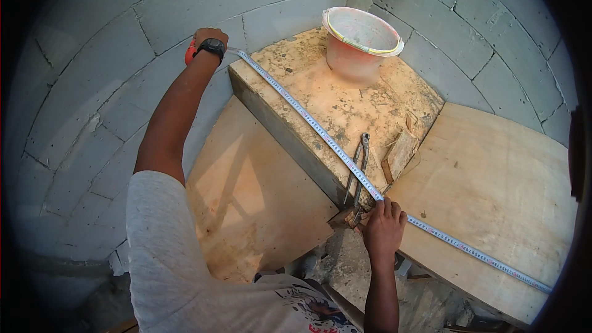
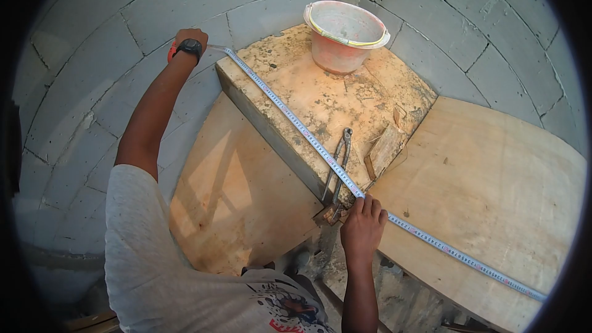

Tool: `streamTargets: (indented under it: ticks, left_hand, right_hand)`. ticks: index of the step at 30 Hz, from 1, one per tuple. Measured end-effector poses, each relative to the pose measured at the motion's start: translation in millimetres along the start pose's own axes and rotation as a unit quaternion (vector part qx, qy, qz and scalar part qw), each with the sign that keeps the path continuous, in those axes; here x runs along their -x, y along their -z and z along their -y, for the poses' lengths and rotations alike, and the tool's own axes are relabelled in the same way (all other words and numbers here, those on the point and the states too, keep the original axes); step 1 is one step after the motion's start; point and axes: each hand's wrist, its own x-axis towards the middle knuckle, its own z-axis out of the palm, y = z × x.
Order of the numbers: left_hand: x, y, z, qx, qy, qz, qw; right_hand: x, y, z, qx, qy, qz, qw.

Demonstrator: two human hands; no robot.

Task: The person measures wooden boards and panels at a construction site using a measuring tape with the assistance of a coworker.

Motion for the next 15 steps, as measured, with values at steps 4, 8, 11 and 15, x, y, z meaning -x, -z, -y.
streamTargets:
  ticks: [4,8,11,15]
  left_hand:
    - [2.0,1.4,-6.4,-0.011,-0.003,0.018,1.0]
    - [-8.1,-7.3,-17.7,-0.018,-0.016,0.055,0.998]
    - [-7.8,-1.7,-22.3,-0.022,-0.016,0.055,0.998]
    - [-8.8,4.0,-22.2,-0.016,-0.013,0.044,0.999]
  right_hand:
    - [-8.7,-6.9,4.2,-0.021,-0.044,0.001,0.999]
    - [-9.5,-11.0,9.9,-0.027,-0.061,-0.052,0.996]
    - [-8.5,-11.8,12.5,-0.041,-0.06,-0.073,0.995]
    - [-8.5,-14.0,10.9,-0.072,-0.03,-0.124,0.989]
